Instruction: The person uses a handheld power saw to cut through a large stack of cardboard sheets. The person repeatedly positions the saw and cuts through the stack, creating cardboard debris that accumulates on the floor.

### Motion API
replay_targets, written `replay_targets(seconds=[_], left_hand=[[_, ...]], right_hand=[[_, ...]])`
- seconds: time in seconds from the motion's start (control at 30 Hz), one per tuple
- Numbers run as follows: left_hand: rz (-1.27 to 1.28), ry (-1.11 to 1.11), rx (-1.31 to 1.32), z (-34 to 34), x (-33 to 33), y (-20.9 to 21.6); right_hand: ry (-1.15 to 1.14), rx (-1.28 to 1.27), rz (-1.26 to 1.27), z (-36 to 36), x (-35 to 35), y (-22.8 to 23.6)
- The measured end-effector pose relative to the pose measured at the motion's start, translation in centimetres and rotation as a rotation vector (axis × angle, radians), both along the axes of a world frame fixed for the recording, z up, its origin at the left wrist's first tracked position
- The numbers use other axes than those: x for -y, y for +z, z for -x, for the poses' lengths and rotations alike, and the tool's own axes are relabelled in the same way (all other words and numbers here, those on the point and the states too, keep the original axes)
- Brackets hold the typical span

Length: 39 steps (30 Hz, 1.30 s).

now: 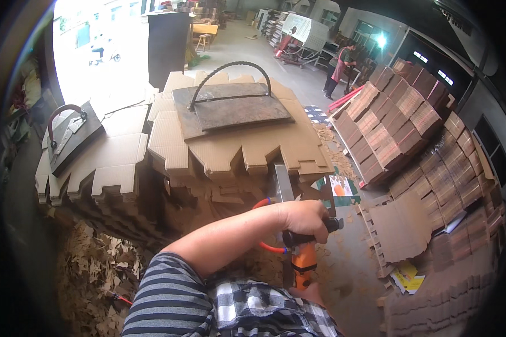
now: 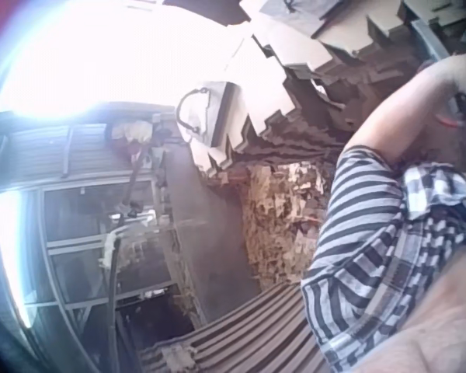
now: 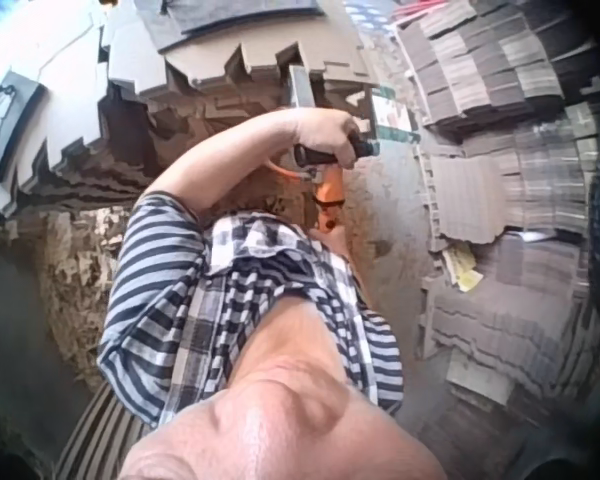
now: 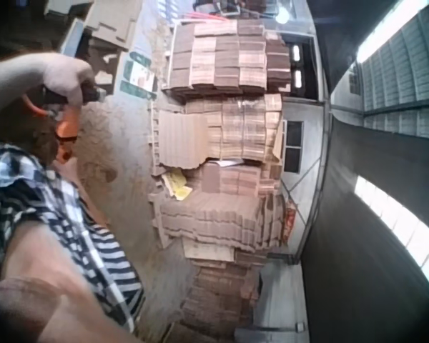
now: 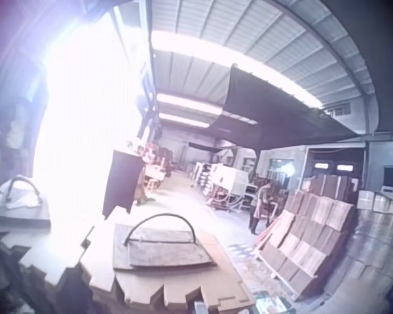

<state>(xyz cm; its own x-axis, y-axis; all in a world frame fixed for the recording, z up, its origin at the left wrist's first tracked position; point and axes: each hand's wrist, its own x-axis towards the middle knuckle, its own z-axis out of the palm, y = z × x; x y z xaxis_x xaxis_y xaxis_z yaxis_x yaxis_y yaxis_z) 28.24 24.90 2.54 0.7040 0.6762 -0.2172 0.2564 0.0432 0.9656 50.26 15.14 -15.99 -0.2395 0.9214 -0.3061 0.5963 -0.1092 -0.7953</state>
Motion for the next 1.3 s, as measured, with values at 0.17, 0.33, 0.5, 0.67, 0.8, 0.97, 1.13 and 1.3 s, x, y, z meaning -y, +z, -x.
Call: replay_targets(seconds=[0.17, 0.33, 0.5, 0.67, 0.8, 0.97, 1.13, 1.3], left_hand=[[0.072, -0.017, 0.012, -0.3, -0.1, -0.9], [0.068, -0.020, 0.019, 0.3, -0.2, -1.2], [-0.028, -0.059, 0.022, 0.4, -0.1, -2.7], [-0.338, -0.145, -0.092, -1.3, 2.0, -4.4], [-0.340, -0.222, -0.071, -2.8, 4.2, -3.7], [-0.528, -0.260, -0.096, -3.8, 3.6, 0.4], [-0.474, -0.177, -0.121, -4.3, 0.5, 0.2], [-0.298, -0.166, -0.162, -5.4, 0.1, -4.3]], right_hand=[[0.085, -0.017, -0.099, 0.1, -0.6, -1.1], [0.084, -0.014, -0.143, 0.8, -0.8, -1.2], [0.062, -0.019, -0.180, 1.1, -0.6, -1.0], [0.024, -0.024, -0.227, 1.1, -0.2, -1.5], [-0.043, -0.029, -0.281, 0.5, 0.4, -1.3], [-0.079, -0.038, -0.539, 0.1, 1.3, 1.4], [-0.222, 0.083, -0.209, -1.1, 1.1, 0.7], [-0.103, 0.064, -0.229, -2.9, 0.5, -3.0]])
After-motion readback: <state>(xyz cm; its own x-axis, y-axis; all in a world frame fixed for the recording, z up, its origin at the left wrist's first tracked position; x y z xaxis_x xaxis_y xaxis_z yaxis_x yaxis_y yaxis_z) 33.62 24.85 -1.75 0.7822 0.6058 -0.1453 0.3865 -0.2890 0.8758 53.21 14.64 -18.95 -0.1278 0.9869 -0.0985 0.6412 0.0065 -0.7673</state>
